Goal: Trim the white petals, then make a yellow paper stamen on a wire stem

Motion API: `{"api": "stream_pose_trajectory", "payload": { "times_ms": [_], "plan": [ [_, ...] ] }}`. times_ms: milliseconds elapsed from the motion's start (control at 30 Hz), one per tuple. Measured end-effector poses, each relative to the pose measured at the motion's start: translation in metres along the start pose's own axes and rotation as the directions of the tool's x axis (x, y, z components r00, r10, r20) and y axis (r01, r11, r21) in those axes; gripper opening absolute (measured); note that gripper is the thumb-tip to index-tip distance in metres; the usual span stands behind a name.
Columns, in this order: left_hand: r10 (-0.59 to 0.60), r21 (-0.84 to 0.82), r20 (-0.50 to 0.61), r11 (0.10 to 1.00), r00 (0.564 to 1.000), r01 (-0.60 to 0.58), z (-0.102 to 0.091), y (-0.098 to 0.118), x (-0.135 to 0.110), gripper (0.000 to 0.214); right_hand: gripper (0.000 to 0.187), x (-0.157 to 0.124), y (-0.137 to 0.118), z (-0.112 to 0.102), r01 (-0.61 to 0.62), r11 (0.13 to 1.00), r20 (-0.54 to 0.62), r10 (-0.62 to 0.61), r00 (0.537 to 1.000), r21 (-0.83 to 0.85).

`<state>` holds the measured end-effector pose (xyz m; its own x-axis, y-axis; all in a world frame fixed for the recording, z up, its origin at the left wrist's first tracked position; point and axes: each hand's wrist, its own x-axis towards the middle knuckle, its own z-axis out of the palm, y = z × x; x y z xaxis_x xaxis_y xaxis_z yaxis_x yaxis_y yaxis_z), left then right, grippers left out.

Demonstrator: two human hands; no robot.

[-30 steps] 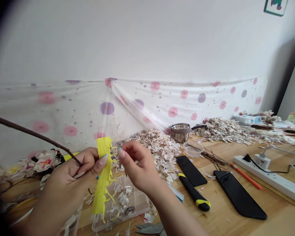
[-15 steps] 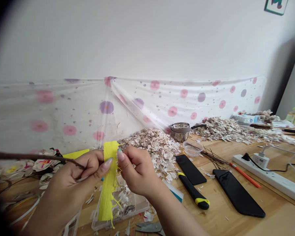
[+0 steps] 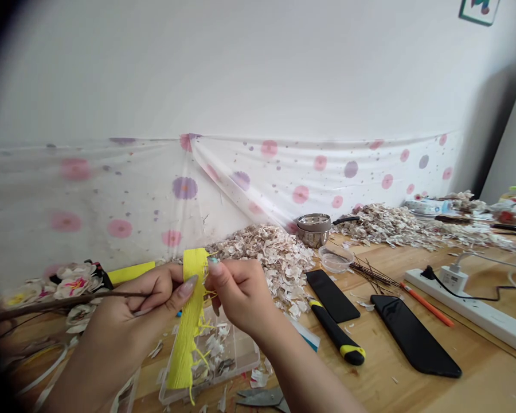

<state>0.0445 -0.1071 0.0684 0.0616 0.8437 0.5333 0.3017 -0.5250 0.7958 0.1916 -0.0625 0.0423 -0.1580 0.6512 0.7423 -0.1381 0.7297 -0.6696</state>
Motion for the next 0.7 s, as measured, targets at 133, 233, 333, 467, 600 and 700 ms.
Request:
{"api": "stream_pose_trajectory", "payload": {
  "times_ms": [133,233,333,467,600,700],
  "plan": [
    [-0.011,-0.009,-0.005,1.0,1.0,0.011,0.001,-0.003,0.001,0.044,0.059,0.003,0.001,-0.007,-0.088,0.993,-0.021,0.09,0.996,0.081],
    [0.002,-0.014,0.001,1.0,1.0,-0.002,0.002,-0.006,0.003,0.043,0.049,0.005,-0.001,-0.008,-0.127,0.99,-0.015,0.128,0.992,0.057],
    [-0.009,-0.05,0.005,0.999,1.0,0.01,0.003,-0.007,0.005,0.042,0.041,0.007,-0.004,-0.007,-0.134,0.989,-0.031,0.136,0.99,0.054],
    [-0.025,-0.066,0.025,0.997,0.999,0.026,0.004,-0.006,0.006,0.042,0.035,0.009,-0.007,-0.006,-0.173,0.977,-0.014,0.176,0.984,0.127],
    [-0.039,-0.045,0.043,0.998,0.998,0.041,0.003,-0.004,0.006,0.041,0.033,0.01,-0.009,-0.006,-0.307,0.931,0.069,0.299,0.952,0.197],
    [-0.021,-0.045,0.051,0.999,0.998,0.024,0.001,-0.005,0.007,0.042,0.038,0.011,-0.01,-0.007,-0.38,0.897,0.105,0.365,0.925,0.225]
  ]
}}
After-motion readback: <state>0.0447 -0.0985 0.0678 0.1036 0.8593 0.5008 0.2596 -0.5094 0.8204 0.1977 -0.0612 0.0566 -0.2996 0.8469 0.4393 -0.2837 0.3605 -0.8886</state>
